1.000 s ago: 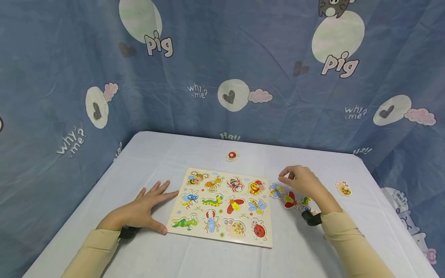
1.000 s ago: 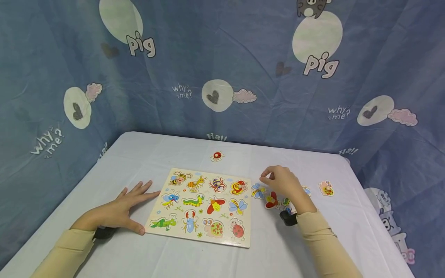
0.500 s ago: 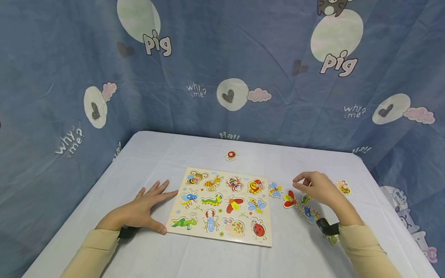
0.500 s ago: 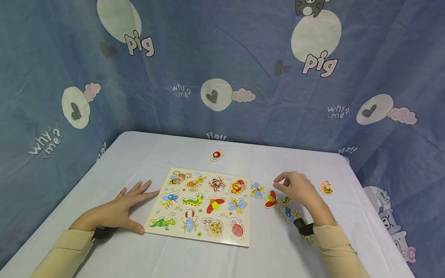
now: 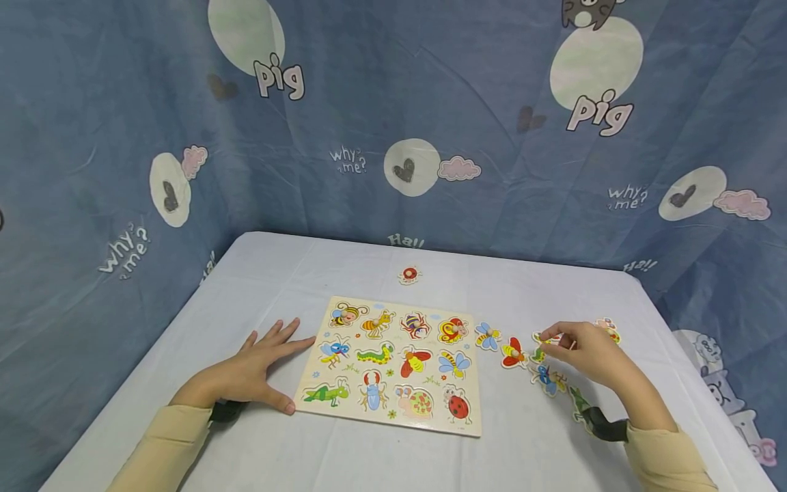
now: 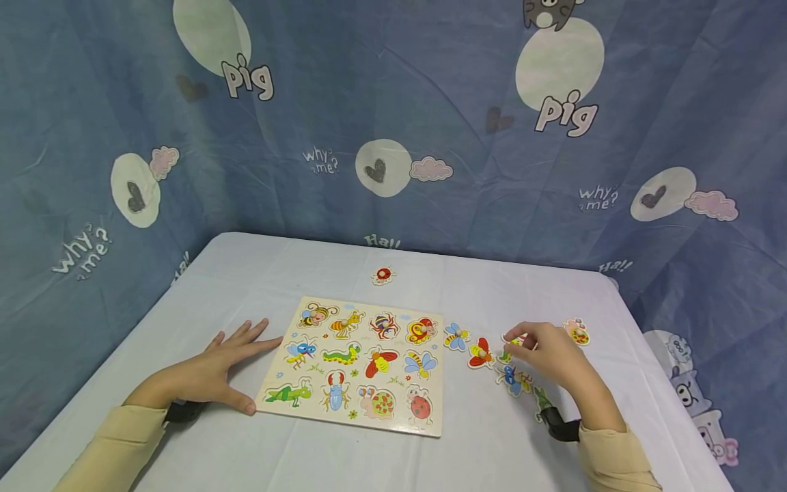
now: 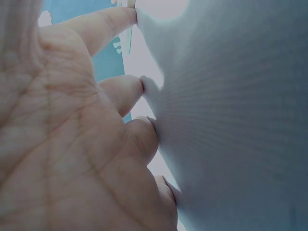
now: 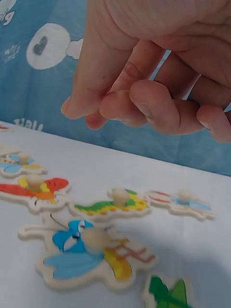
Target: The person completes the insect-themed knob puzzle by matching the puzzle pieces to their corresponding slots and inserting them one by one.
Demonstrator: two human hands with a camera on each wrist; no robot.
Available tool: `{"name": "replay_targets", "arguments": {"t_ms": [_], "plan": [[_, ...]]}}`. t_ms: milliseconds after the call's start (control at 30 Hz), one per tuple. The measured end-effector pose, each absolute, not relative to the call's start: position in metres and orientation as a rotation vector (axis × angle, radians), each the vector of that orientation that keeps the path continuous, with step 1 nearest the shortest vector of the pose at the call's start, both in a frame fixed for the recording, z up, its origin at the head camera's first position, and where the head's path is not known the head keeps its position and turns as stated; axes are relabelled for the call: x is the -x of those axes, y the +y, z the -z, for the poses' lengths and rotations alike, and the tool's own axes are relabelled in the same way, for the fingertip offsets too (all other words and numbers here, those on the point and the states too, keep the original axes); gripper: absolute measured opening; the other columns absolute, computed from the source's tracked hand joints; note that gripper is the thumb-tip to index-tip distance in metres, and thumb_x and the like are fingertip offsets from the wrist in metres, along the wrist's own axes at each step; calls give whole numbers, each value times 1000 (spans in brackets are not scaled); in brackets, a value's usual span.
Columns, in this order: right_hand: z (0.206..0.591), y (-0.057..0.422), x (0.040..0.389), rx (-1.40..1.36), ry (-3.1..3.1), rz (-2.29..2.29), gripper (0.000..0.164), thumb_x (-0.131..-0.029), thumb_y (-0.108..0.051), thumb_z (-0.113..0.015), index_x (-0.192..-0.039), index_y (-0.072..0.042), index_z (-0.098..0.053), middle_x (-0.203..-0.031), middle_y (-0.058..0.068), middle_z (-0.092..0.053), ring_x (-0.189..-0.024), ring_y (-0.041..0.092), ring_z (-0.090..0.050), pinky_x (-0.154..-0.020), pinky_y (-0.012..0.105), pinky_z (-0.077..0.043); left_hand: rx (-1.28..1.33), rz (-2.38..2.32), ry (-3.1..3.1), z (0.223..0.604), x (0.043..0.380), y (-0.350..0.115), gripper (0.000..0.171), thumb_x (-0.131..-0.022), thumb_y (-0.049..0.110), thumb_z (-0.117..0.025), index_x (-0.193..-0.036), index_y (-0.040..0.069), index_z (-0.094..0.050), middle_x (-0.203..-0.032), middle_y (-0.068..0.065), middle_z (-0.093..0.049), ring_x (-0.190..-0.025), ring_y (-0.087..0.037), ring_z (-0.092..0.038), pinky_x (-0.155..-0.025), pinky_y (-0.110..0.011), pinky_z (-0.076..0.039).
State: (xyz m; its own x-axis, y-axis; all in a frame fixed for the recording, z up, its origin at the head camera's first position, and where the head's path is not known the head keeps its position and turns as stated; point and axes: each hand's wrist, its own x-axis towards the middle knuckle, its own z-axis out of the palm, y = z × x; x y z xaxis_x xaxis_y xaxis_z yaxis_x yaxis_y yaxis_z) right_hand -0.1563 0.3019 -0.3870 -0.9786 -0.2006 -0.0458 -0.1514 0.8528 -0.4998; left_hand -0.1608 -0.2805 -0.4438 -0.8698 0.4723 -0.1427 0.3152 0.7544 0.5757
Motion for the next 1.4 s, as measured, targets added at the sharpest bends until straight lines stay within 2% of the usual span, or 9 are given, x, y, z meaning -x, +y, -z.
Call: {"name": "replay_targets", "arguments": {"t_ms": [300,600,1033,1400], "plan": [[402,313,140,240,2882,750,22,-97,-23,-80,-113,-9,-78,-77,-1,-60,-65,13,-48,-56,26,-38,-618,-810,2667,444,162,-280,121,-60,55,-101,-164,27,-47,-180,-23,-13,-164,-57,0,-122,-84,6],[418,318,133,267,2882,733,13,-95,-19,-80,-107,-14,-80,-74,-4,-57,-63,9,-46,-55,24,-37,-620,-819,2666,447,161,-281,120,-60,55,-101,-164,26,-47,-180,-24,-14,-164,-58,0,-121,-85,6],[420,316,133,235,2870,707,10,-94,-15,-80,-104,-14,-79,-76,-2,-56,-66,11,-48,-56,25,-38,-634,-804,2675,444,161,-281,121,-61,56,-100,-165,26,-46,-180,-24,-14,-163,-60,0,-120,-86,5],[422,317,134,171,2860,678,13,-96,-14,-80,-108,-15,-77,-78,-1,-54,-71,15,-48,-59,27,-34,-617,-806,2668,443,159,-280,121,-60,55,-101,-164,26,-46,-180,-24,-14,-164,-59,0,-121,-85,6]]}}
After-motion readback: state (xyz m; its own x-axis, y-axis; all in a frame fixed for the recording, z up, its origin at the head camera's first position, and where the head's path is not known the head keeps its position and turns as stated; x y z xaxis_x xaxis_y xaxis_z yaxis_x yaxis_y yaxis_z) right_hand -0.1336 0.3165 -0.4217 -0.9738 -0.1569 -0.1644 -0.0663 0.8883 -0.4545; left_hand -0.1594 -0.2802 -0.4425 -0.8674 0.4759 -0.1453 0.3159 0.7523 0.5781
